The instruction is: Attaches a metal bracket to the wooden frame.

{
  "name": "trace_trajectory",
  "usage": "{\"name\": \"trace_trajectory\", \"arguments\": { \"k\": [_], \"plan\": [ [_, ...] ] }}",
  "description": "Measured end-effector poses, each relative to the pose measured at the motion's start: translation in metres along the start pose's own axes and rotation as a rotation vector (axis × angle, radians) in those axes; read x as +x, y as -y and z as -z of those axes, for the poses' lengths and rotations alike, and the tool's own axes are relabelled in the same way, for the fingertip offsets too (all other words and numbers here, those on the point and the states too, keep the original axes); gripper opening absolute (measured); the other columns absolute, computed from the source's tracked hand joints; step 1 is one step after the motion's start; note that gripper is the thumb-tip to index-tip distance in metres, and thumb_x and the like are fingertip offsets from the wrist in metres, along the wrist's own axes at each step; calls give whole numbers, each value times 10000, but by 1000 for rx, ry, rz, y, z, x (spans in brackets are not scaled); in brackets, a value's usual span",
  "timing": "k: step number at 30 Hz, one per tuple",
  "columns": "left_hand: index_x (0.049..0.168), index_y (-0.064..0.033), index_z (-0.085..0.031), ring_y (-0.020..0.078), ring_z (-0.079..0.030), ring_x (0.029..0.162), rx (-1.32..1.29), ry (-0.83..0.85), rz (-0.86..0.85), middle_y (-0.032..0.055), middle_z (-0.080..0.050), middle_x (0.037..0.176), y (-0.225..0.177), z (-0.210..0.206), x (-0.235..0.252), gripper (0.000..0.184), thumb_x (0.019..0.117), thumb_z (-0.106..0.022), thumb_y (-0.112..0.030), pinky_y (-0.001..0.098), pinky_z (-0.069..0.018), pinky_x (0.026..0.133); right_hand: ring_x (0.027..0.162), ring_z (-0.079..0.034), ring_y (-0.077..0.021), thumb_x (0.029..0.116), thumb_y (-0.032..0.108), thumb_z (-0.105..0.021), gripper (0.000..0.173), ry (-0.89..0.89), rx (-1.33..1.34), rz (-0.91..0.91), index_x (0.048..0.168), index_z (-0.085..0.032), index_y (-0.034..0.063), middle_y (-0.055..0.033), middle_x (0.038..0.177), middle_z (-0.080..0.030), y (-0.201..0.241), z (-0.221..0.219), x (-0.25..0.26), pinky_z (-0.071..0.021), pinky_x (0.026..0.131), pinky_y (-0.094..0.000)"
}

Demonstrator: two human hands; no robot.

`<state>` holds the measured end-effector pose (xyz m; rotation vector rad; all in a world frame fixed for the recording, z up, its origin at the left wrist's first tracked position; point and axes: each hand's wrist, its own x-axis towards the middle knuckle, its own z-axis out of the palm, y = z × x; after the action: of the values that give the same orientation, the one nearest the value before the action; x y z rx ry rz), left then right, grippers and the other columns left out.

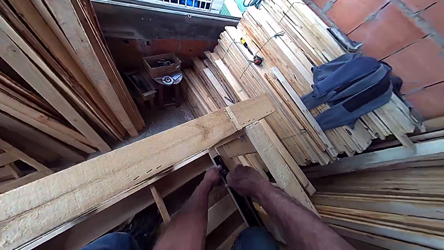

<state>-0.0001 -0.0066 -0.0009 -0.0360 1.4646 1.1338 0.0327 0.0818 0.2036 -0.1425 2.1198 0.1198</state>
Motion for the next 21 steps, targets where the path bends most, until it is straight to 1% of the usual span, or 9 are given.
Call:
{"name": "trace_trajectory", "arguments": {
  "k": [2,4,6,10,13,15,17,19,21],
  "plan": [
    [1264,-3,-636,310,-677,1043,17,3,-23,215,-675,1165,7,-2,6,583,1125,-290,-451,500,-551,928,1103,-659,-402,1100,490,-377,519,-133,139,-145,1113,-641,43,-201,1082,-677,5,-18,6,-555,837,-572],
    [1257,1,-638,357,-677,1086,63,-9,-47,236,-677,1178,13,-3,14,617,1119,-276,-480,568,-544,950,993,-702,-346,1084,525,-398,526,-315,233,-347,1037,-667,75,-154,969,-700,18,-34,14,-574,791,-519],
    [1244,-11,-646,366,-676,1102,148,-11,-66,233,-680,1187,14,-2,16,620,1117,-258,-478,592,-537,957,908,-716,-348,1093,509,-378,539,-440,367,-528,1040,-671,59,-163,924,-700,33,-40,22,-576,745,-525],
    [1246,-16,-653,372,-665,1128,193,0,-71,231,-678,1205,6,4,13,687,1114,-200,-516,609,-513,978,985,-711,-382,1100,540,-291,683,-411,774,-816,965,-690,3,-215,969,-709,44,-10,36,-565,816,-577],
    [1269,-28,-649,370,-641,1184,218,-2,-78,224,-667,1247,6,5,2,660,1118,-209,-496,613,-492,1012,1042,-706,-378,1115,499,-230,694,-327,826,-836,1003,-696,-2,-219,1035,-715,48,1,34,-563,850,-577],
    [1255,-31,-659,371,-643,1183,219,-20,-78,222,-673,1238,1,2,-2,653,1116,-227,-500,617,-493,1013,1009,-716,-366,1113,511,-210,702,-348,777,-832,1015,-701,19,-201,1009,-721,48,-2,29,-573,821,-566],
    [1214,-12,-672,376,-662,1134,175,-46,-54,233,-685,1192,0,1,5,653,1111,-262,-509,608,-511,984,971,-716,-349,1092,578,-219,712,-391,793,-838,991,-692,56,-176,975,-717,44,-12,26,-569,783,-562],
    [1211,0,-663,368,-684,1085,96,-37,-21,240,-686,1169,0,1,11,659,1109,-269,-518,582,-540,954,1014,-706,-327,1089,581,-226,683,-367,802,-815,1048,-697,87,-154,1009,-720,38,-21,25,-555,839,-546],
    [1227,6,-654,365,-693,1054,29,-19,5,246,-684,1163,3,1,12,669,1106,-271,-528,567,-551,939,1005,-703,-335,1097,557,-236,663,-357,794,-762,1074,-693,77,-165,996,-716,34,-29,24,-547,855,-544]
  ]
}}
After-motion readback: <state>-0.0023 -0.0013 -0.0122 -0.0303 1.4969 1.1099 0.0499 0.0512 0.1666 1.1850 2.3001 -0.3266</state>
